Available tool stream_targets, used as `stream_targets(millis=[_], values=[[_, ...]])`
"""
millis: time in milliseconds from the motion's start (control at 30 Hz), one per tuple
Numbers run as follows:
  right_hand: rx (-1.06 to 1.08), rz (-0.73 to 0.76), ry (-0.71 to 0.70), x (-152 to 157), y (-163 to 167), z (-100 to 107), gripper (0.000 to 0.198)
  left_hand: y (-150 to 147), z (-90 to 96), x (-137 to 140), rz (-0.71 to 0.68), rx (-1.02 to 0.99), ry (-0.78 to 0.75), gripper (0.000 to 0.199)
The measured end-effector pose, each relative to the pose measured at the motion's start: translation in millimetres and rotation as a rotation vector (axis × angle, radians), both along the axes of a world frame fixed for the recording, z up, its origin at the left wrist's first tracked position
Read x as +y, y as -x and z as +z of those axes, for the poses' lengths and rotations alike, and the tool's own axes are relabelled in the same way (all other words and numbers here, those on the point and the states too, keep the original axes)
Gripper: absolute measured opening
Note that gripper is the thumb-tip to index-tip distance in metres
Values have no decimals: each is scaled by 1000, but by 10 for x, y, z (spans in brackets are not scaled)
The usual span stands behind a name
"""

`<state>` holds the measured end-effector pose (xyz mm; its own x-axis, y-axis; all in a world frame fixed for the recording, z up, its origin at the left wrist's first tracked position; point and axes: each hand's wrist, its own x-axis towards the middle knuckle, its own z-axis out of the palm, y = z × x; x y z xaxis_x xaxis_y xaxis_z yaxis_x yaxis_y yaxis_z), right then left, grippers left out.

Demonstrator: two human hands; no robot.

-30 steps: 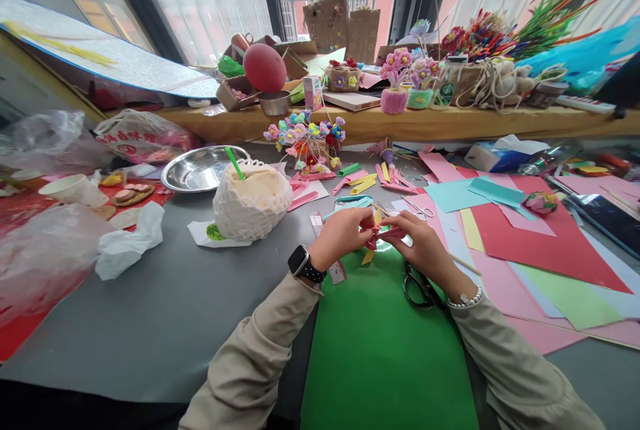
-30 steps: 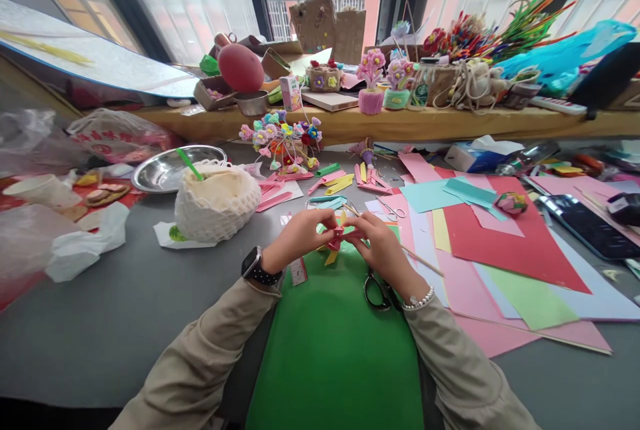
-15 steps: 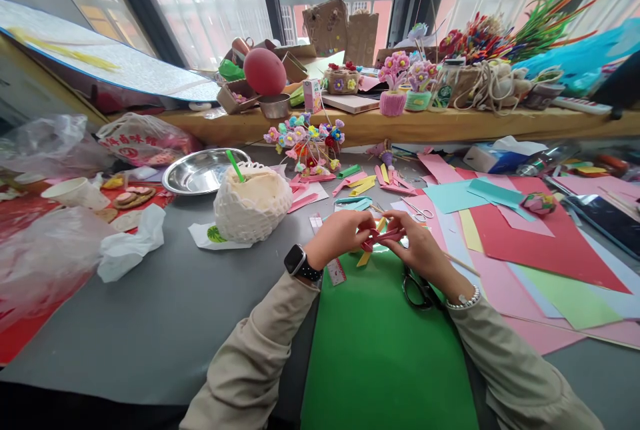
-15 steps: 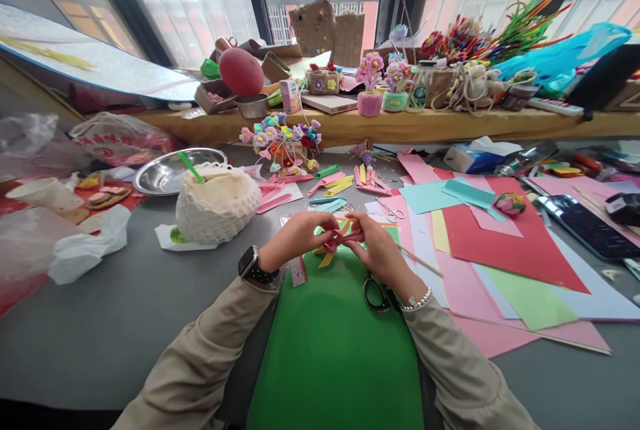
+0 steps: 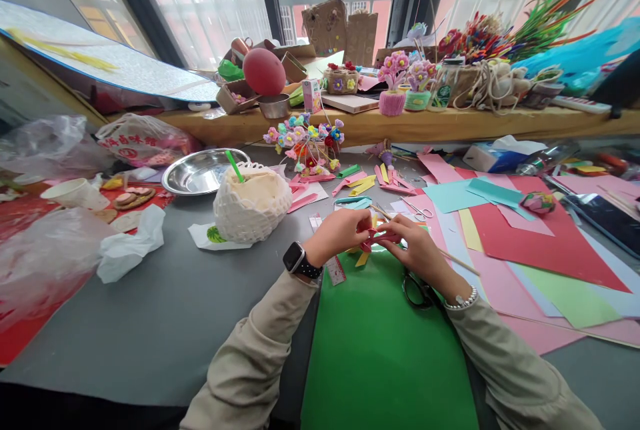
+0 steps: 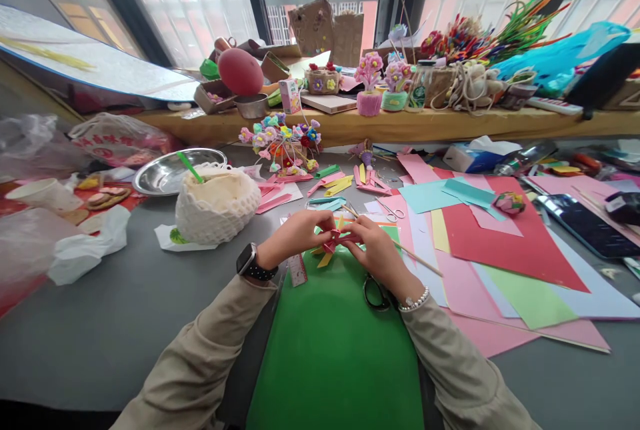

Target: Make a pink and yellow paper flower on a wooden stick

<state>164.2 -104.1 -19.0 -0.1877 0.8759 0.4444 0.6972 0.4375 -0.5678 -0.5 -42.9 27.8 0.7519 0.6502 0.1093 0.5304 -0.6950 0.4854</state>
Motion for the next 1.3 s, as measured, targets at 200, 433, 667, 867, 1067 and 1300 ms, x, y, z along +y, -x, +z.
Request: stream_targets(millis=[200,433,667,867,1067,1300], values=[[-11,-10,5,-7,11,11,12,-78,39,-38,44,161,-177,7],[52,-12,-10,-7,-9,24,12,-51,73,21,-2,27,-2,9],[131,38,-5,-8,-73,69,16,91,-80,261,20,-410,890,34],[171,22,-15,-31,-78,129,14,-43,-231,162,-7,-568,1131,23],[62,-10,-117,-27,-88,123,18,-123,-290,92,112,-716,1193,26],[-62,-161,-329,-59,-58,132,19,-146,-297,34,200,-720,1184,32]])
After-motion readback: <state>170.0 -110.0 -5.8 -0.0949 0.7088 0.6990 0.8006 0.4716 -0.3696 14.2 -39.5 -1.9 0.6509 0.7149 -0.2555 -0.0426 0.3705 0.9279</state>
